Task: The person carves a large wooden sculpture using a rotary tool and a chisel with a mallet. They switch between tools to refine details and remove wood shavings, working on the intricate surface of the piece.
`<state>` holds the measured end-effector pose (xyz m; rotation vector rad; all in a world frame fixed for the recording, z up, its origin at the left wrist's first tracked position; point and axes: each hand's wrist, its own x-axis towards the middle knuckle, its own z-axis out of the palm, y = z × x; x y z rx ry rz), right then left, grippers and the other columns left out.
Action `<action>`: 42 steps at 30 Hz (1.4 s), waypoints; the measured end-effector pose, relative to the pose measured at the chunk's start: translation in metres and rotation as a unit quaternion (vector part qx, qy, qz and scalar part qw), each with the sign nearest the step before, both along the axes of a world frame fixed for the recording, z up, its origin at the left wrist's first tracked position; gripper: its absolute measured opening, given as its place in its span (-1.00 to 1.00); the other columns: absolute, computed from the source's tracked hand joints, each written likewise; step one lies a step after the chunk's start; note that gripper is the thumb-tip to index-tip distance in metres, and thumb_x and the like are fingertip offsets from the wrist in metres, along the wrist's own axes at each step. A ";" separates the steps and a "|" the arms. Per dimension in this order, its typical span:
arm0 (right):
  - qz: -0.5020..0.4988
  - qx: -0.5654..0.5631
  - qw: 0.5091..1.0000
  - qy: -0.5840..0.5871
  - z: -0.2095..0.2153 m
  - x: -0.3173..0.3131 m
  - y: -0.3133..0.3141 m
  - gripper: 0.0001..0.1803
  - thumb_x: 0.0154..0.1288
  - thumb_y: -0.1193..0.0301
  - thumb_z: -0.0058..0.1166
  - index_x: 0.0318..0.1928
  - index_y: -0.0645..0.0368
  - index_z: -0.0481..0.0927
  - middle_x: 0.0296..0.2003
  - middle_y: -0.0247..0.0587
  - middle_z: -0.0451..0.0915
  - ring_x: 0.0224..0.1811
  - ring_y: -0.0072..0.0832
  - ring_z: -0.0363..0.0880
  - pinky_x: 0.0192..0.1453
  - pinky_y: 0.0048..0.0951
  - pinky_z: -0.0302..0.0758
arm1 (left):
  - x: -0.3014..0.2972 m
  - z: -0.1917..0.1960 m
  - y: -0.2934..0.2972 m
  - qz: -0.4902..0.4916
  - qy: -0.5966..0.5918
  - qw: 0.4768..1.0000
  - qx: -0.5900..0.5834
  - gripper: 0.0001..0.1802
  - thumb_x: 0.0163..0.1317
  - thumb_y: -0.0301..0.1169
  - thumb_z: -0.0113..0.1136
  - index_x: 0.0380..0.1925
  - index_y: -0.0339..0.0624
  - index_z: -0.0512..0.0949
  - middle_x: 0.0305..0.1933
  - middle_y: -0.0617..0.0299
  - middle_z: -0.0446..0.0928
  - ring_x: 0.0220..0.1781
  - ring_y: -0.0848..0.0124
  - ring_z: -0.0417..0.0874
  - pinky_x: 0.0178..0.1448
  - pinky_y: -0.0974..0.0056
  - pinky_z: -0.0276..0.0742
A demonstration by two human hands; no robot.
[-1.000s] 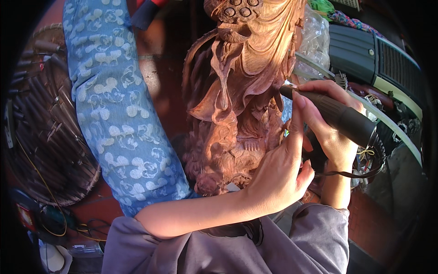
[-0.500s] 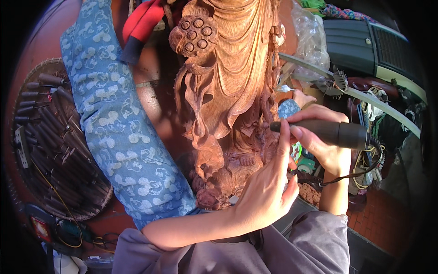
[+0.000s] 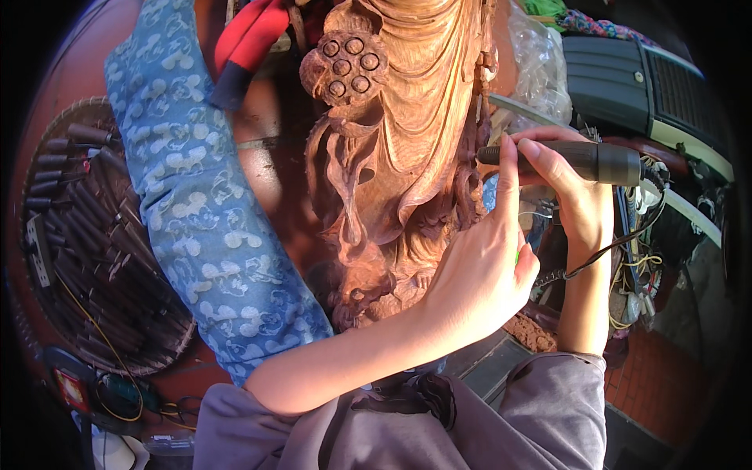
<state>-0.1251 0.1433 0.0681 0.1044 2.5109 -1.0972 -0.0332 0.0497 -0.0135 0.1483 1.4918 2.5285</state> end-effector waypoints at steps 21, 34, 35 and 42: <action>0.011 0.036 0.999 -0.030 0.008 0.003 -0.014 -0.75 0.20 0.41 0.20 -0.21 0.38 0.61 -0.35 -0.14 0.66 -0.33 -0.47 0.66 -0.18 -0.52 0.60 | 0.011 0.002 -0.002 0.000 -0.019 1.000 0.023 0.08 0.10 -0.64 0.08 0.38 -0.29 -0.52 -0.47 0.05 0.47 -0.49 0.25 0.57 -0.41 0.25 0.52; 0.155 0.180 0.971 0.033 0.015 0.022 -0.029 -0.77 0.02 0.38 0.29 -0.30 0.24 0.69 -0.44 -0.19 0.68 -0.39 -0.53 0.65 -0.23 -0.52 0.55 | 0.041 0.003 -0.003 0.011 -0.027 0.998 0.054 0.11 0.05 -0.69 0.05 0.37 -0.31 -0.56 -0.45 -0.03 0.46 -0.51 0.17 0.55 -0.41 0.17 0.50; 0.161 0.184 0.969 0.024 0.016 0.023 -0.029 -0.78 0.01 0.39 0.29 -0.31 0.24 0.69 -0.44 -0.19 0.68 -0.39 -0.53 0.65 -0.24 -0.52 0.55 | 0.046 0.003 -0.001 0.005 -0.033 0.998 0.054 0.12 0.06 -0.68 0.08 0.37 -0.28 -0.56 -0.43 0.02 0.47 -0.52 0.23 0.55 -0.41 0.23 0.49; 0.166 0.205 0.963 0.056 0.014 0.024 -0.039 -0.83 0.04 0.43 0.27 -0.34 0.25 0.69 -0.46 -0.20 0.68 -0.43 -0.55 0.64 -0.27 -0.54 0.55 | 0.043 0.001 -0.001 0.035 -0.022 0.997 0.070 0.11 0.05 -0.68 0.07 0.37 -0.31 -0.55 -0.43 0.00 0.46 -0.50 0.19 0.55 -0.40 0.18 0.49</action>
